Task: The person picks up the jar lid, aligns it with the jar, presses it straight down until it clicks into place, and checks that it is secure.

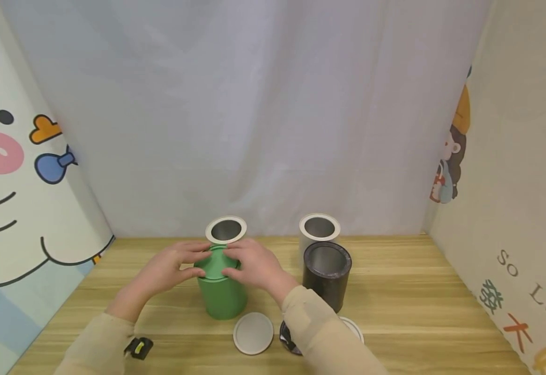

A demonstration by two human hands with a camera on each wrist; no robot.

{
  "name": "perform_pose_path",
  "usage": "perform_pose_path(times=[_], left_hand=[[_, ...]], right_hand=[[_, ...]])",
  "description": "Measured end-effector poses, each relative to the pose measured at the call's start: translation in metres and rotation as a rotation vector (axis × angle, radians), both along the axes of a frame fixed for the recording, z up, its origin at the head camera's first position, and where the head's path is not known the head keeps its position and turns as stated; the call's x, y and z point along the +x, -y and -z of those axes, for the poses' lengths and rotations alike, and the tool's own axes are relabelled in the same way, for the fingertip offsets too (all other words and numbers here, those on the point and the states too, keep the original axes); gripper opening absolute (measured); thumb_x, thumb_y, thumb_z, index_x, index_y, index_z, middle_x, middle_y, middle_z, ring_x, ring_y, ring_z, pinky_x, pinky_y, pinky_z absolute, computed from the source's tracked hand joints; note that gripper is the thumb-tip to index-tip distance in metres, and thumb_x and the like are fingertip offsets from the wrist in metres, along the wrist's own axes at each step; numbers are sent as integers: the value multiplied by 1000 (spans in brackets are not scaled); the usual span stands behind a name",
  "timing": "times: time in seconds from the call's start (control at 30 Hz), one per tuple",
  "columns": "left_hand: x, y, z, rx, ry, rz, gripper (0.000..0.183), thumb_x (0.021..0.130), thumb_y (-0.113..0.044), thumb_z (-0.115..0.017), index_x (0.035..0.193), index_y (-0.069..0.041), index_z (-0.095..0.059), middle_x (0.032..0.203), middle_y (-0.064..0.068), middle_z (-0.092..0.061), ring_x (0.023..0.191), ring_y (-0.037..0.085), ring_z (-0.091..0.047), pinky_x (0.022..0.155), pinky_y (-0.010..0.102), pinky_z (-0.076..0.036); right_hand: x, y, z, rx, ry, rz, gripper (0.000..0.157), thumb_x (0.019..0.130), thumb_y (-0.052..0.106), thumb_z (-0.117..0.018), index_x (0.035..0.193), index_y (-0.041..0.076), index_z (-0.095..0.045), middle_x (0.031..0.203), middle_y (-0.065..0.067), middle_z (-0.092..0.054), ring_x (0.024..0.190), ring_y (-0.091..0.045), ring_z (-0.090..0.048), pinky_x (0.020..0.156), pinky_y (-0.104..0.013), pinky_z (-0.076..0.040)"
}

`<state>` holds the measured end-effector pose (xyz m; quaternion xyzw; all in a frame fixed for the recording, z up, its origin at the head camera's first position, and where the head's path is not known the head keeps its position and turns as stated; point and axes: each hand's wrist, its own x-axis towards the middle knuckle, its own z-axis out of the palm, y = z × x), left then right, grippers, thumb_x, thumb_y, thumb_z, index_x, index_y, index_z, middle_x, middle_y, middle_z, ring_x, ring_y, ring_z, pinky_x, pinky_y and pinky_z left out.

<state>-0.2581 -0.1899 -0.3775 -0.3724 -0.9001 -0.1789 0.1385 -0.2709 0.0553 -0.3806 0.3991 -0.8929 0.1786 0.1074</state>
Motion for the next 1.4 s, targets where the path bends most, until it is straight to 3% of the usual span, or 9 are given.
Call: perform_pose_path(times=[1.17, 1.4], left_hand=[[0, 1, 2, -30, 50, 36, 36, 89, -17, -74, 117, 6, -70, 130, 20, -62, 118, 39, -58, 98, 51, -49], [0, 1, 3, -15, 49, 46, 35, 89, -17, -74, 116, 6, -70, 129, 20, -62, 118, 39, -59, 97, 52, -49]], right_hand=[[-5, 0, -2, 68, 47, -7, 47, 94, 35, -69, 129, 3, -66, 137, -9, -60, 127, -28, -53, 108, -40, -41], [-5, -2, -1, 41, 45, -27, 46, 94, 33, -69, 128, 2, -66, 136, -10, -60, 127, -29, -53, 107, -41, -42]])
